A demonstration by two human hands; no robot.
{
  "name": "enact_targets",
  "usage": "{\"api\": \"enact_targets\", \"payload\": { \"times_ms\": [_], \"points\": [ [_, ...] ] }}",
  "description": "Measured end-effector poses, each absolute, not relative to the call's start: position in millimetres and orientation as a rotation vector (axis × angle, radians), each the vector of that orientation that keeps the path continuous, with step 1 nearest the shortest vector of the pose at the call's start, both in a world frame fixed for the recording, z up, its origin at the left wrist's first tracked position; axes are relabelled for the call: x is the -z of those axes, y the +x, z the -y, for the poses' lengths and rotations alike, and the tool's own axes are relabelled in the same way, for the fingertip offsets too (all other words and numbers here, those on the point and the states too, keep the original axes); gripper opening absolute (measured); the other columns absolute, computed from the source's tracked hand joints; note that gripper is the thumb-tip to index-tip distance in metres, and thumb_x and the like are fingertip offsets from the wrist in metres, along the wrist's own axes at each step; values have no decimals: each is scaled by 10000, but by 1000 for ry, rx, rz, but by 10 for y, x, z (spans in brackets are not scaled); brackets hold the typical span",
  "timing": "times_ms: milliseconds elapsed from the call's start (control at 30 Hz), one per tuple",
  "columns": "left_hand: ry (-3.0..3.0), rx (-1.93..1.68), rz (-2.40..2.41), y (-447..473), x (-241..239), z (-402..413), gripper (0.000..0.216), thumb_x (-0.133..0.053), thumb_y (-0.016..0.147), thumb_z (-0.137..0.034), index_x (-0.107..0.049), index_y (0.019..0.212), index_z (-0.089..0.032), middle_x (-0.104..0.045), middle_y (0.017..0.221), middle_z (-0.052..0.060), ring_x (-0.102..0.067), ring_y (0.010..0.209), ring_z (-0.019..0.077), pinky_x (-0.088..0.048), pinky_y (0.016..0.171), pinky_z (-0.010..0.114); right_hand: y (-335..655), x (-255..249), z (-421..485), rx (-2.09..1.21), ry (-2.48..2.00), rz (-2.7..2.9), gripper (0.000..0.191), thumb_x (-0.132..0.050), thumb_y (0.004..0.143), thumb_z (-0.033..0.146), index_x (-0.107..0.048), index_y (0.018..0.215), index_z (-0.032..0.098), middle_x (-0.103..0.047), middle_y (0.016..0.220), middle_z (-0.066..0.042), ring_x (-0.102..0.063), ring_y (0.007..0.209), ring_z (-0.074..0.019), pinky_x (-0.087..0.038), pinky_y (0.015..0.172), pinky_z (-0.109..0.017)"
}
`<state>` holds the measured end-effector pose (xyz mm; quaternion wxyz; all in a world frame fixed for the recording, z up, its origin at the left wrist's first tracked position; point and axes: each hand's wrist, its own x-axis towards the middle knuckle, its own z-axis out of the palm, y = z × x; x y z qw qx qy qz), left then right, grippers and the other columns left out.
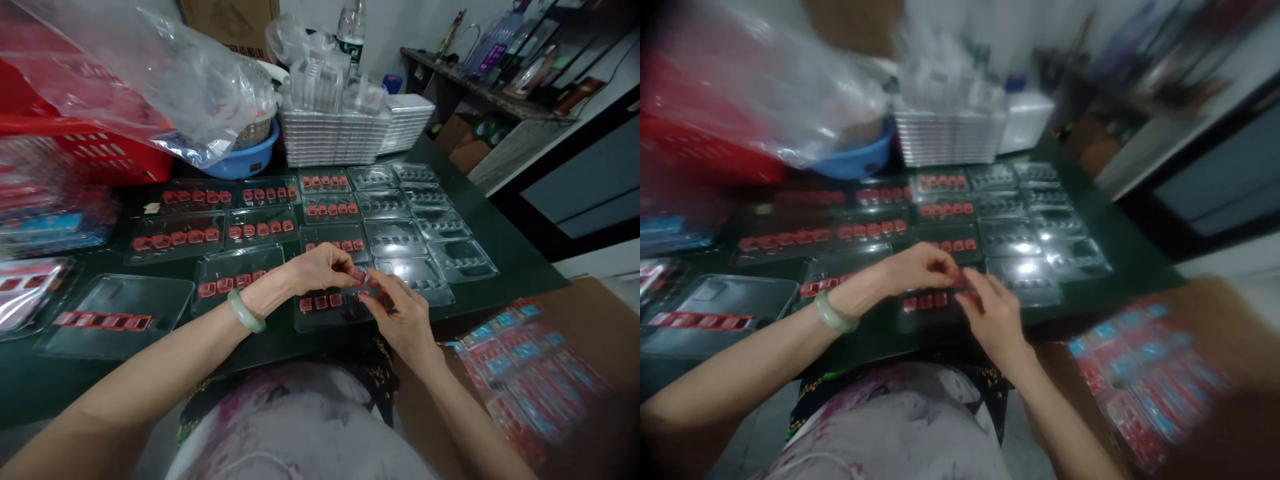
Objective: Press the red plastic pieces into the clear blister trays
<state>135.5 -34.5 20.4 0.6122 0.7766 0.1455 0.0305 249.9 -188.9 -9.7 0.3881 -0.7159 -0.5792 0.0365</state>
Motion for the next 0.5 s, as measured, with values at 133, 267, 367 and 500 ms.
{"api": "enact_targets", "payload": {
  "times_ms": [133,267,367,500],
  "points": [
    [1483,-1,-342,1281,-255,430,149,-593,690,-239,-606,769,-114,-502,555,-33,-392,429,35,-289,401,164,2418,41,1845,-247,-1655,1365,261,-563,751,233,-590,1010,232,-632,868,-30,-580,701,-135,-484,657,-270],
    [1400,-105,-382,1234,-189,577,237,-574,726,-283,-614,916,-146,-543,599,-16,-416,419,39,-298,374,155,2458,77,1854,-381,-1624,1145,253,-616,704,242,-618,957,222,-647,830,-20,-588,644,-130,-503,594,-269],
    [1554,-305,-357,1225,-143,697,245,-567,739,-255,-625,958,-161,-595,748,22,-522,583,76,-404,500,174,2480,84,1862,-522,-1599,989,250,-612,704,259,-632,948,210,-648,786,-17,-560,552,-111,-485,483,-240],
    [1816,-520,-341,1224,-95,775,162,-552,754,-249,-665,815,-150,-584,790,47,-544,724,111,-440,657,222,2483,93,1850,-766,-1548,927,252,-575,736,292,-636,954,180,-611,621,1,-516,467,-91,-456,432,-227]
  ]
}}
